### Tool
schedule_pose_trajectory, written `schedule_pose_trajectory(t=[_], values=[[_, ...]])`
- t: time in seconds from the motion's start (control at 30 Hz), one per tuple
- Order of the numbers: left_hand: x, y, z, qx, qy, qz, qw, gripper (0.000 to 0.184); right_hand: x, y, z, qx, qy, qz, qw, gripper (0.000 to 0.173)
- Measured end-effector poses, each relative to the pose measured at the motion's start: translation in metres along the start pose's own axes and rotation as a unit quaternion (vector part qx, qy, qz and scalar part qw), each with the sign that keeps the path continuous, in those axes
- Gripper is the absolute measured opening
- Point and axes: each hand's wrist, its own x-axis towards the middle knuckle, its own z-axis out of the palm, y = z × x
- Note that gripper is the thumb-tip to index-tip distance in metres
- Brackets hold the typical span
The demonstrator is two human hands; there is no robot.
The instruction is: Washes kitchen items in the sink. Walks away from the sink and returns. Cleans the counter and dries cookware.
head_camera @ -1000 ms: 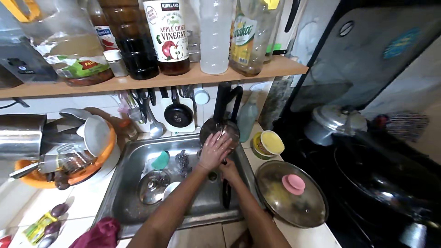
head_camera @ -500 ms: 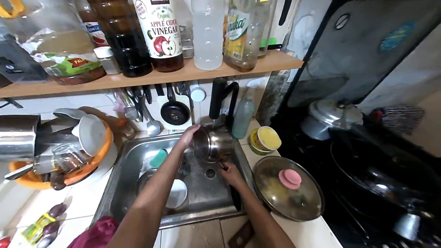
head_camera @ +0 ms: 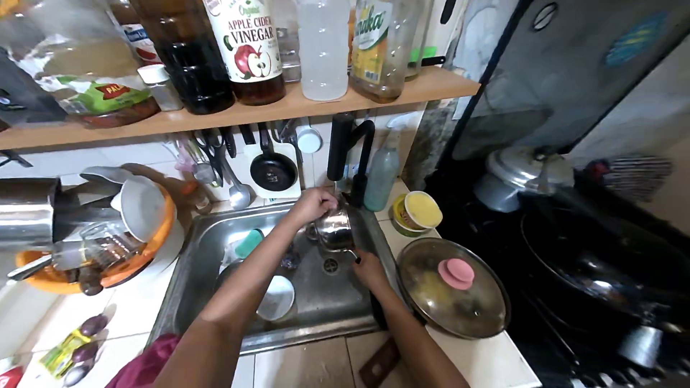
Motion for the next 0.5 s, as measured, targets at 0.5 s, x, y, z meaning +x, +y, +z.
schedule_pose_trajectory(t=[0.5], values=[[-0.038, 0.044, 0.052, 0.144, 0.029, 0.060, 0.987, 0.020, -0.001, -0.004, 0.007, 0.136, -0.035, 0.032, 0.990, 0.031]])
